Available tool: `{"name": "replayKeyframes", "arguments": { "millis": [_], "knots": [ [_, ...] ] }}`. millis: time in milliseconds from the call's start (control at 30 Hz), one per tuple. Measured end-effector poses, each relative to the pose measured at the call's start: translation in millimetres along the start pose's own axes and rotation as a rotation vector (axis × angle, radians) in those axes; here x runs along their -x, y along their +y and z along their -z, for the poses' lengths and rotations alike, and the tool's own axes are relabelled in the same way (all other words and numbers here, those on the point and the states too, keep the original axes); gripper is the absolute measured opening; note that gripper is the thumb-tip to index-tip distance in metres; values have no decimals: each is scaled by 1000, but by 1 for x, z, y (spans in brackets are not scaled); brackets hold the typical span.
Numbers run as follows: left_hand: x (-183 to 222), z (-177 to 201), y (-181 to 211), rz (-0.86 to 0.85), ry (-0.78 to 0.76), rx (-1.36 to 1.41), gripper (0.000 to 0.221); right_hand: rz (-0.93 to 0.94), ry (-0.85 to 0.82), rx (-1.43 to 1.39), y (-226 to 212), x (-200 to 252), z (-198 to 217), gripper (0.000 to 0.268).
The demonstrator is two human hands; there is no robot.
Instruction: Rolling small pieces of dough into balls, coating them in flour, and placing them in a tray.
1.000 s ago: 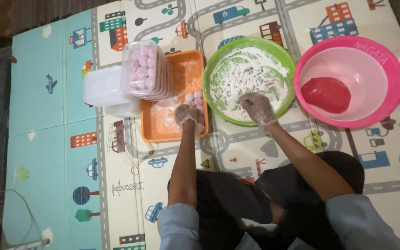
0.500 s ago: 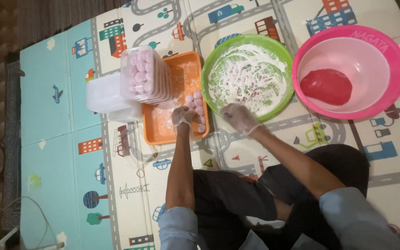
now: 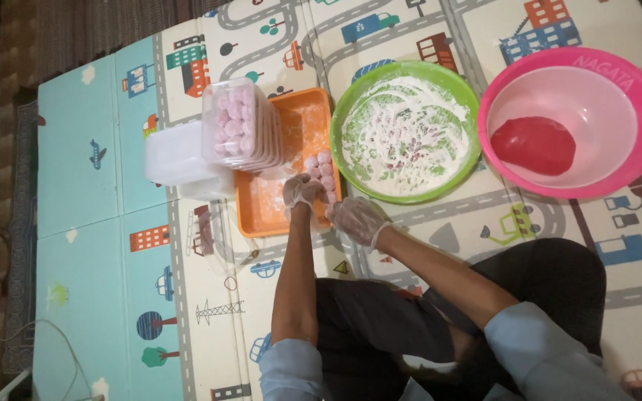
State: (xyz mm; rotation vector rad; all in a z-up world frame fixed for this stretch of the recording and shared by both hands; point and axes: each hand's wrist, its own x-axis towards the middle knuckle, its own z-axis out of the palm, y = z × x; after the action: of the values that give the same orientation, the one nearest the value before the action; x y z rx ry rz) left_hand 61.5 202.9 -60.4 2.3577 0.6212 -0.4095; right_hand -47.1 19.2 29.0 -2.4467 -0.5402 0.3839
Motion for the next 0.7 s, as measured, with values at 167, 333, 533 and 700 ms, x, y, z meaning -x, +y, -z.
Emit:
{"name": "replayKeyframes", "arguments": {
  "millis": [167,333,533,700],
  "knots": [
    [4,11,12,-6,3,-22,53,27,-10,96,30,-15,-42,27],
    [9,9,13,-24,-2,-4,56,97,-6,190,23,-15,-31,26],
    [-17,-7,3,-13,24,19,58,60,-5,10,40,-20,-32,21],
    [-17,-14,10,16,87,-55,43,114,91,111,39,-19,-27,22]
  ]
}}
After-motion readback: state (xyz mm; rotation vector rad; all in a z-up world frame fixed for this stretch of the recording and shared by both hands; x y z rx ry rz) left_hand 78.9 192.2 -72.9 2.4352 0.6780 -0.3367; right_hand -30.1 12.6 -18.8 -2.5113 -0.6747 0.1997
